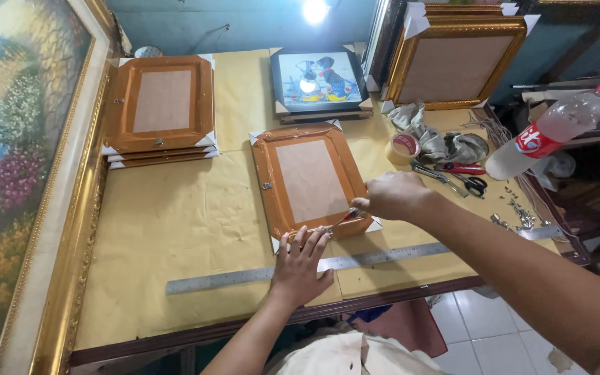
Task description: Assembling picture frames by using a screwdriver to secure the backings and organizing the finished frames.
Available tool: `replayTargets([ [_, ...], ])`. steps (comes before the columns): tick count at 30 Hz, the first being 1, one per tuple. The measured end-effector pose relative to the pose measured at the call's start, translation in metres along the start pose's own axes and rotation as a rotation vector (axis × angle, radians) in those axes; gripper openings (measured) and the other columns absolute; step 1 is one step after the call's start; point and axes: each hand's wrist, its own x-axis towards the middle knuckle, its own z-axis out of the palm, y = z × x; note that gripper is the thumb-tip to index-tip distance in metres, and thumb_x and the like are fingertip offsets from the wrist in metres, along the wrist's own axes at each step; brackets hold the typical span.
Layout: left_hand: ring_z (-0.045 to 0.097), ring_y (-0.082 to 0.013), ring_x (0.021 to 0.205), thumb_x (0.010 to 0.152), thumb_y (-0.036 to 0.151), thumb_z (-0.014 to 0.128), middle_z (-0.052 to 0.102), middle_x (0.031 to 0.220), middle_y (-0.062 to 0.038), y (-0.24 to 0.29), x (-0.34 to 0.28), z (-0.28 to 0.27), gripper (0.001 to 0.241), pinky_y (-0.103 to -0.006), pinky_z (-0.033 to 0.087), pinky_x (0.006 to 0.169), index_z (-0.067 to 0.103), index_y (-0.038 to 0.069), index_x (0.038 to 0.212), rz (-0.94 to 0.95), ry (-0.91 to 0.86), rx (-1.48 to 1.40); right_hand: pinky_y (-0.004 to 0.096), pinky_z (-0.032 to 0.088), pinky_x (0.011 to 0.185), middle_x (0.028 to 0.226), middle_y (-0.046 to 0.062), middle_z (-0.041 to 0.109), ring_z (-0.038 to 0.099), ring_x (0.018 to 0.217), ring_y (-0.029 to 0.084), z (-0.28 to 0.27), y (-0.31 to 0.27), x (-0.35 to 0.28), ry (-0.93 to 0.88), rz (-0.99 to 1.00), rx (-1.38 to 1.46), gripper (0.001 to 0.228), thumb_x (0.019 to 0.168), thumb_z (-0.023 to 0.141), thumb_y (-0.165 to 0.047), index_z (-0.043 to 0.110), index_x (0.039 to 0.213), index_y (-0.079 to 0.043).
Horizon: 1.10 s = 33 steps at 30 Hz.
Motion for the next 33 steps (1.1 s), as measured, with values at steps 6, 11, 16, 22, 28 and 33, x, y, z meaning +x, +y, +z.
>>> replayTargets([
  [6, 0.035, -0.0295, 0.119, 0.064, 0.045, 0.053, 0.042, 0.126, -0.004, 0.0, 0.002, -0.004, 0.068, -0.0542, 0.024, 0.093, 0.04, 0.016, 0.125, 0.015, 0.019, 0.005, 0.042, 0.05, 0.076, 0.094, 0.007, 0.065, 0.061, 0.088, 0.035, 0.007, 0.005, -0.009, 0.2, -0.706, 0.039, 0.036, 0.076, 0.048, -0.007, 0.066, 0.098, -0.03],
  [11, 0.036, -0.0295, 0.119, 0.063, 0.045, 0.054, 0.043, 0.126, -0.004, -0.001, 0.003, -0.005, 0.07, -0.054, 0.024, 0.093, 0.041, 0.017, 0.125, 0.015, 0.029, 0.007, 0.04, 0.052, 0.067, 0.076, 0.008, 0.063, 0.064, 0.075, 0.028, 0.006, -0.02, 0.002, 0.172, -0.441, 0.041, 0.017, 0.079, 0.052, -0.022, 0.068, 0.086, -0.02],
  [16, 0.037, -0.029, 0.118, 0.061, 0.045, 0.056, 0.045, 0.125, -0.004, 0.001, 0.003, -0.003, 0.07, -0.0538, 0.025, 0.094, 0.043, 0.017, 0.124, 0.013, 0.054, -0.002, 0.043, 0.052, 0.063, 0.076, 0.005, 0.065, 0.065, 0.076, 0.026, -0.002, -0.03, 0.009, 0.094, -0.221, -0.068, 0.019, 0.075, 0.058, -0.036, 0.068, 0.085, -0.023],
  [22, 0.037, -0.0288, 0.119, 0.062, 0.045, 0.055, 0.044, 0.126, -0.003, 0.0, -0.001, -0.003, 0.069, -0.0537, 0.024, 0.094, 0.043, 0.018, 0.124, 0.005, 0.05, -0.008, 0.048, 0.049, 0.078, 0.11, 0.009, 0.056, 0.06, 0.092, 0.036, -0.023, -0.017, -0.027, 0.131, -0.325, -0.02, 0.045, 0.071, 0.062, -0.015, 0.049, 0.114, -0.019],
  [28, 0.037, -0.0286, 0.118, 0.061, 0.045, 0.055, 0.045, 0.125, -0.003, -0.001, 0.003, -0.004, 0.069, -0.0538, 0.026, 0.094, 0.044, 0.017, 0.123, -0.006, 0.043, -0.027, 0.026, 0.053, 0.057, 0.068, 0.008, 0.063, 0.061, 0.046, 0.013, -0.003, -0.016, -0.011, 0.178, -0.629, 0.097, 0.023, 0.084, 0.044, -0.012, 0.067, 0.083, -0.009],
  [33, 0.038, -0.0274, 0.117, 0.06, 0.045, 0.057, 0.046, 0.124, -0.003, -0.001, 0.004, -0.003, 0.069, -0.053, 0.027, 0.093, 0.045, 0.018, 0.122, 0.011, 0.08, 0.016, 0.047, 0.048, 0.08, 0.086, 0.007, 0.064, 0.062, 0.09, 0.028, -0.009, -0.027, -0.005, 0.018, -0.185, 0.045, 0.023, 0.076, 0.046, -0.025, 0.064, 0.089, -0.017],
])
